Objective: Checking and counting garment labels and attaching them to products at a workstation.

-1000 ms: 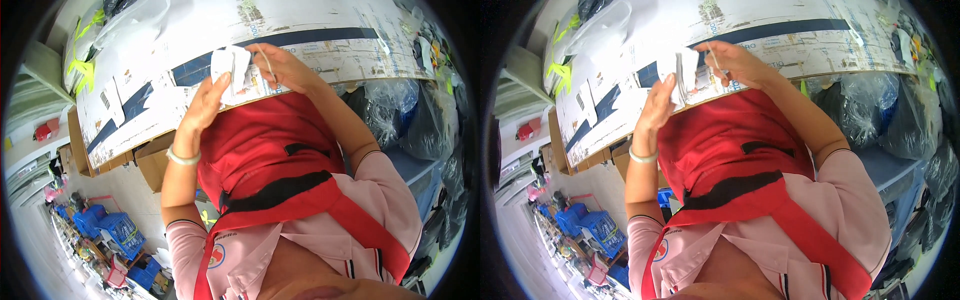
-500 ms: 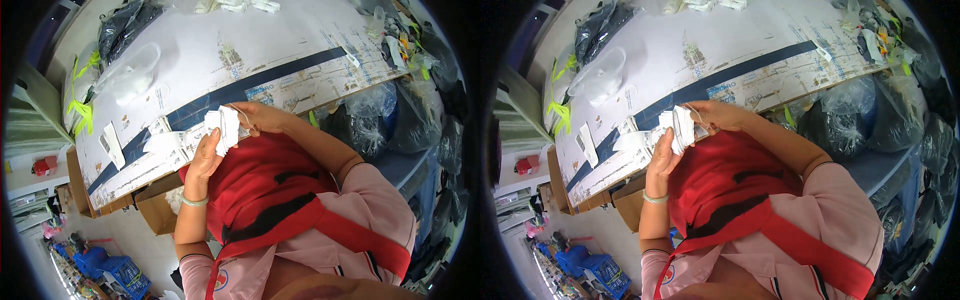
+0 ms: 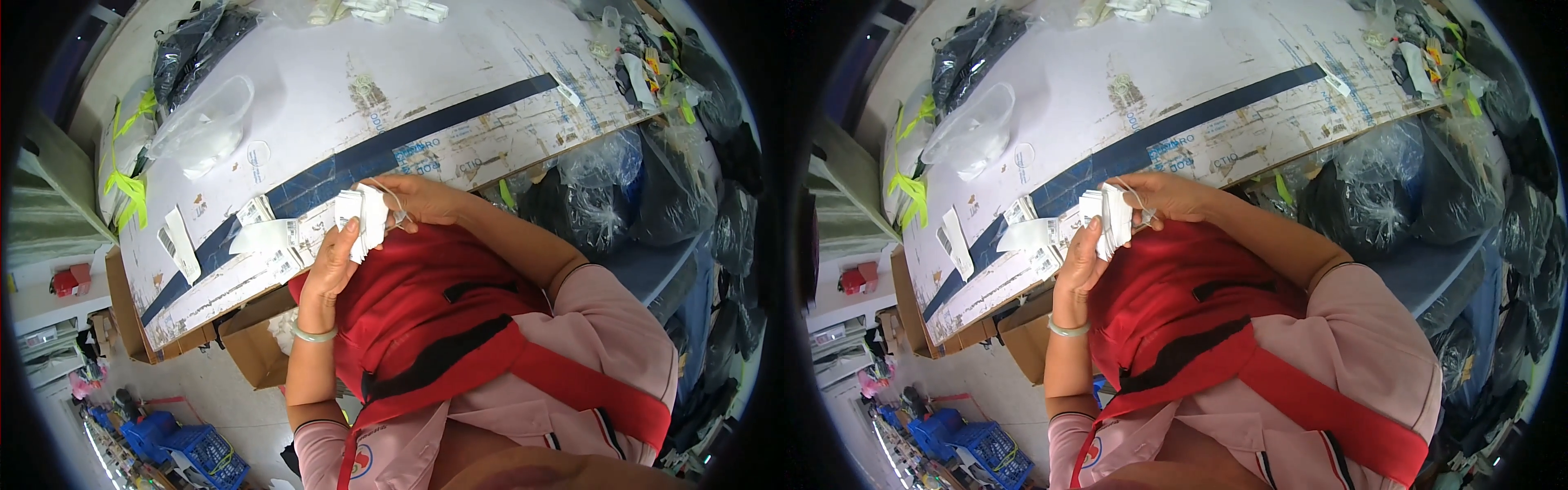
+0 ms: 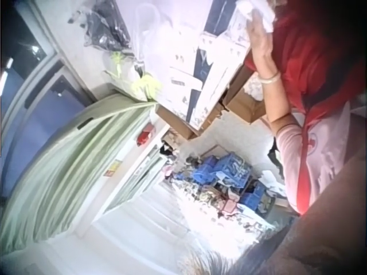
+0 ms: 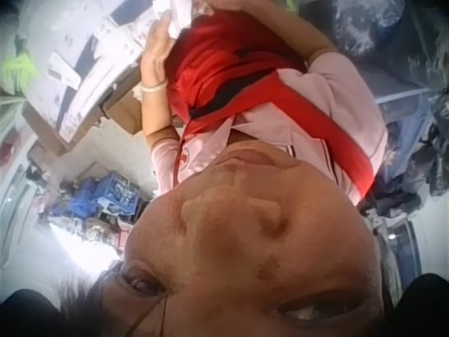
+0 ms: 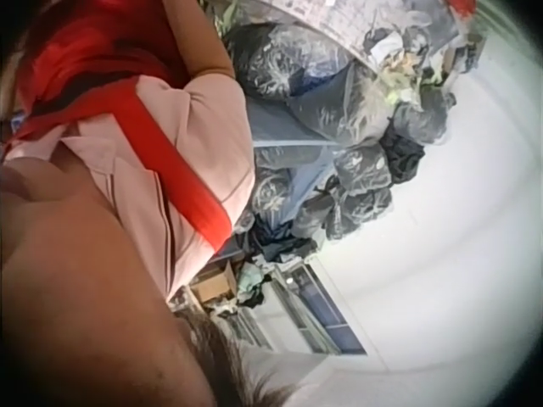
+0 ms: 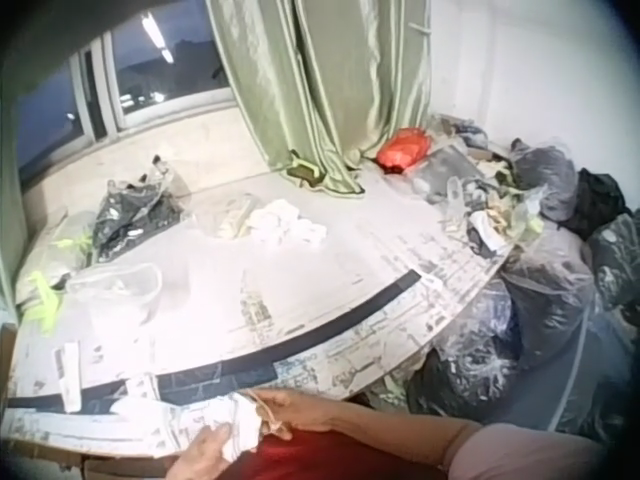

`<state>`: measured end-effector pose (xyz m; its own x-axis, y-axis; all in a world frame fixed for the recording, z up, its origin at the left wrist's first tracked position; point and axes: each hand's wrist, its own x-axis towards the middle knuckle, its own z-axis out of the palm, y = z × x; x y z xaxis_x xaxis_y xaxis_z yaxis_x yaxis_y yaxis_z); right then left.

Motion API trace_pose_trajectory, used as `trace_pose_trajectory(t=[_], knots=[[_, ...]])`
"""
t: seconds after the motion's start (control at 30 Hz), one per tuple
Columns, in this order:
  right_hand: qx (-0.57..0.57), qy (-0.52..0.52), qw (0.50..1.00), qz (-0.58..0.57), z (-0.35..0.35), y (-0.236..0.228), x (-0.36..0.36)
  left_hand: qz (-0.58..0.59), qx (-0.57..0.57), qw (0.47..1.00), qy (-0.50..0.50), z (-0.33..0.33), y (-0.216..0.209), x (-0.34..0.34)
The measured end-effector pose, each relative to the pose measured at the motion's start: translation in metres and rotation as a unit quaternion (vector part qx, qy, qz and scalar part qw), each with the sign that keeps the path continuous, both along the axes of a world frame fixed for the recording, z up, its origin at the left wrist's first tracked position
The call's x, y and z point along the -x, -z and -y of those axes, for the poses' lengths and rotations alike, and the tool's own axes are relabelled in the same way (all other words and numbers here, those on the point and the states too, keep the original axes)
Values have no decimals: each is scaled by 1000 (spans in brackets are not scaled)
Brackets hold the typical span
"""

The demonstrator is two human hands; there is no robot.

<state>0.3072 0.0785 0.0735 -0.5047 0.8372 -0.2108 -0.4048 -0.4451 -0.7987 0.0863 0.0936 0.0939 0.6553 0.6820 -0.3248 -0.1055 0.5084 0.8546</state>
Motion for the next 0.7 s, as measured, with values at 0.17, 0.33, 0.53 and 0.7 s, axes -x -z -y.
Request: trace_pose_trajectory(t=[0.17,0.33,0.53,0.7], knots=[[33,-29,998,-43,6,25,4,22,-17,999,43,2,-2,-2],[71,12,991,-116,-4,20,-11,-139,-84,987,-10,8,-8,6],[-112,15,985,132,-16,-39,-4,-278,-340,899,8,2,-1,-3],[-377,-1,868,324,18,-57,42,-114,-296,946,-73,-6,11,1]])
